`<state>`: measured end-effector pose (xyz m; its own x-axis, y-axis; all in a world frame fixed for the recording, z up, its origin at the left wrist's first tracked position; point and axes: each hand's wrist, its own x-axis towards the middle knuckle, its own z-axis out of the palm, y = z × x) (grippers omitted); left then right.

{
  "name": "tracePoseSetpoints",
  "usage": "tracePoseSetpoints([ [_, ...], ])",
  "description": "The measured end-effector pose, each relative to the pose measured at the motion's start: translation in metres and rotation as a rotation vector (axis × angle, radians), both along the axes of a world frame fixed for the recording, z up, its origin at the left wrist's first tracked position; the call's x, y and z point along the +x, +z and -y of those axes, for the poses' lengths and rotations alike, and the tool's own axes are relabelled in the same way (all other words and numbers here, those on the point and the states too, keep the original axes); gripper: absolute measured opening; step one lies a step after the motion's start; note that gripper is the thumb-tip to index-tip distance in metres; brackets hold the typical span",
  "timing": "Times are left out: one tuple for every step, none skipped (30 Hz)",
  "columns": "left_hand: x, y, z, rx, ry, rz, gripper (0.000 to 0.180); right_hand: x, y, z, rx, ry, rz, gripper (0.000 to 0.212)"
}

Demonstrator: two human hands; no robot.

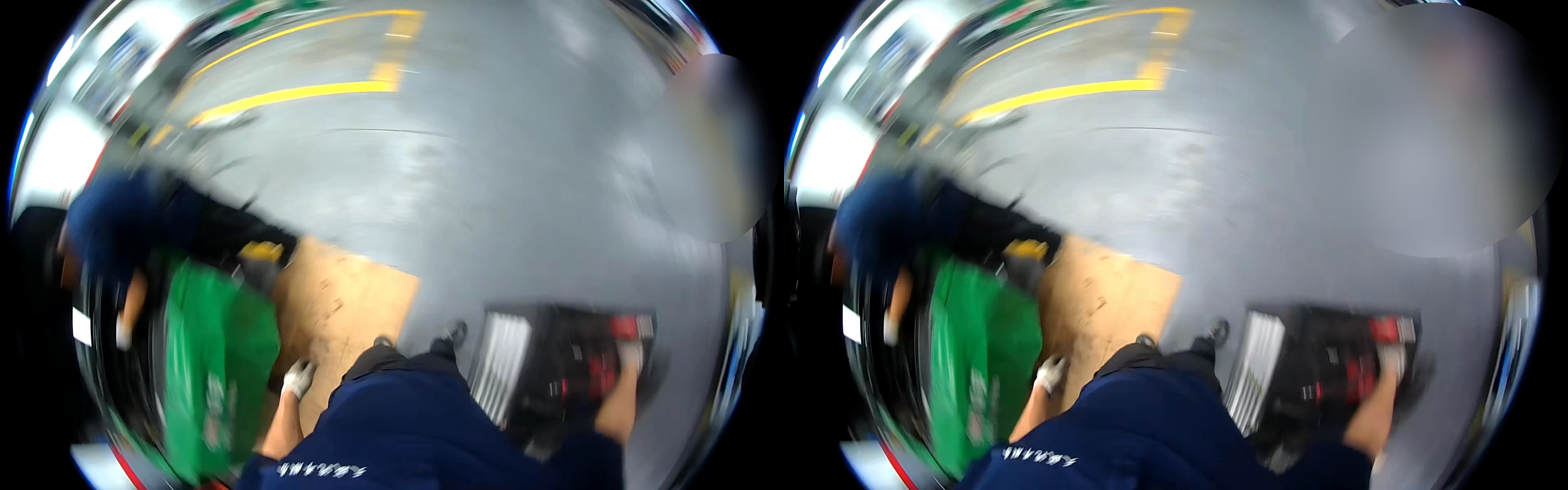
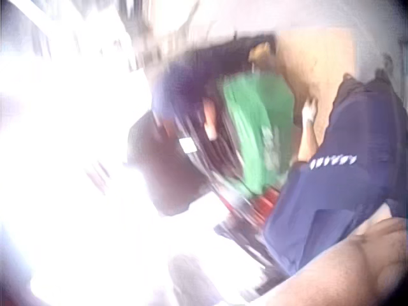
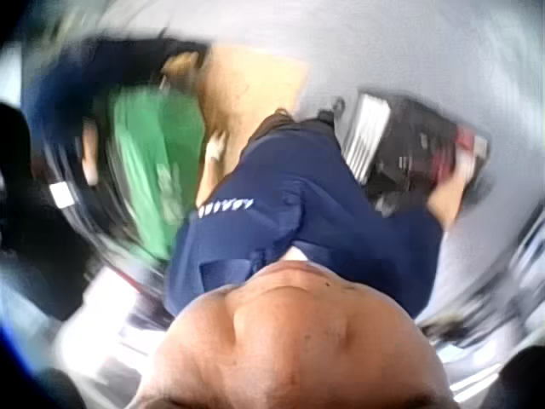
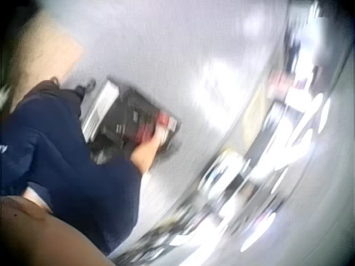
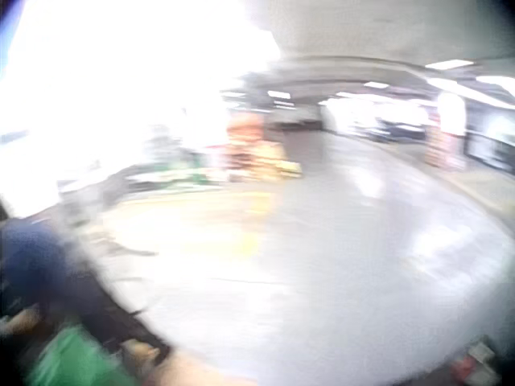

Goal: The person secures a car wheel using a lug wrench and an impact wrench, then moves to the engine bay to remove a plastic cover and an air intake hose. The person works alongside another mechanic in a professional garage setting.

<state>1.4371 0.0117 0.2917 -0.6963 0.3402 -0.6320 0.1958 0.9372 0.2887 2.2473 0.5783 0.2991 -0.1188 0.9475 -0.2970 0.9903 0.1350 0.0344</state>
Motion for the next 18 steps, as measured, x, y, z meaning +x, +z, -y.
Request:
tracePoseSetpoints([
  [0.006, 0.024, 0.006, 0.030, 0.004, -0.070, 0.050, -0.010, 0.004, -0.015, -0.003, 0.020, 0.013, 0.034],
  [0.003, 0.041, 0.007, 0.003, 0.041, -0.051, 0.052, -0.033, 0.015, -0.028, 0.025, 0.011, 0.007, 0.034],
  [0.000, 0.053, 0.008, 0.015, 0.072, -0.028, 0.054, -0.063, 0.042, -0.033, 0.071, -0.022, -0.009, 0.033],
  [0.002, 0.047, 0.021, 0.082, 0.123, -0.023, 0.052, -0.103, 0.075, -0.038, 0.122, -0.043, -0.058, 0.033],
  [0.001, 0.041, 0.034, 0.151, 0.154, -0.012, 0.051, -0.155, 0.118, -0.033, 0.182, -0.058, -0.133, 0.033],
  [0.002, 0.042, 0.043, 0.217, 0.201, -0.009, 0.050, -0.205, 0.164, -0.015, 0.234, -0.073, -0.225, 0.033],
  [0.005, 0.022, 0.064, 0.259, 0.189, -0.029, 0.051, -0.257, 0.203, 0.008, 0.270, -0.063, -0.350, 0.033],
  [0.004, 0.027, 0.071, 0.382, 0.267, 0.067, 0.051, -0.301, 0.245, 0.040, 0.300, -0.058, -0.482, 0.033],
  [0.003, 0.044, 0.075, 0.393, 0.271, 0.026, 0.050, -0.344, 0.283, 0.077, 0.315, -0.047, -0.629, 0.033],
  [0.000, 0.068, 0.083, 0.424, 0.286, 0.028, 0.049, -0.384, 0.318, 0.114, 0.307, -0.030, -0.779, 0.033],
  [-0.008, 0.076, 0.098, 0.475, 0.252, -0.028, 0.048, -0.430, 0.352, 0.153, 0.277, -0.004, -0.934, 0.033],
  [-0.014, 0.081, 0.109, 0.559, 0.293, -0.025, 0.045, -0.465, 0.371, 0.185, 0.218, 0.016, -1.098, 0.034],
  [-0.025, 0.103, 0.110, 0.620, 0.294, -0.027, 0.043, -0.490, 0.381, 0.210, 0.150, 0.016, -1.250, 0.034],
  [-0.039, 0.112, 0.115, 0.660, 0.216, 0.014, 0.045, -0.522, 0.383, 0.226, 0.048, 0.043, -1.383, 0.034],
  [-0.044, 0.116, 0.126, 0.695, 0.132, -0.108, 0.044, -0.553, 0.382, 0.229, -0.102, 0.102, -1.478, 0.034],
  [-0.052, 0.123, 0.139, 0.827, 0.105, -0.136, 0.043, -0.559, 0.340, 0.167, -0.127, 0.151, -1.618, 0.032],
  [-0.063, 0.153, 0.144, 0.893, 0.039, -0.182, 0.043, -0.596, 0.307, 0.147, -0.180, 0.418, -1.439, 0.044],
  [-0.071, 0.172, 0.146, 0.980, -0.006, -0.247, 0.043, -0.655, 0.290, 0.167, -0.590, 0.258, -1.459, 0.058],
])
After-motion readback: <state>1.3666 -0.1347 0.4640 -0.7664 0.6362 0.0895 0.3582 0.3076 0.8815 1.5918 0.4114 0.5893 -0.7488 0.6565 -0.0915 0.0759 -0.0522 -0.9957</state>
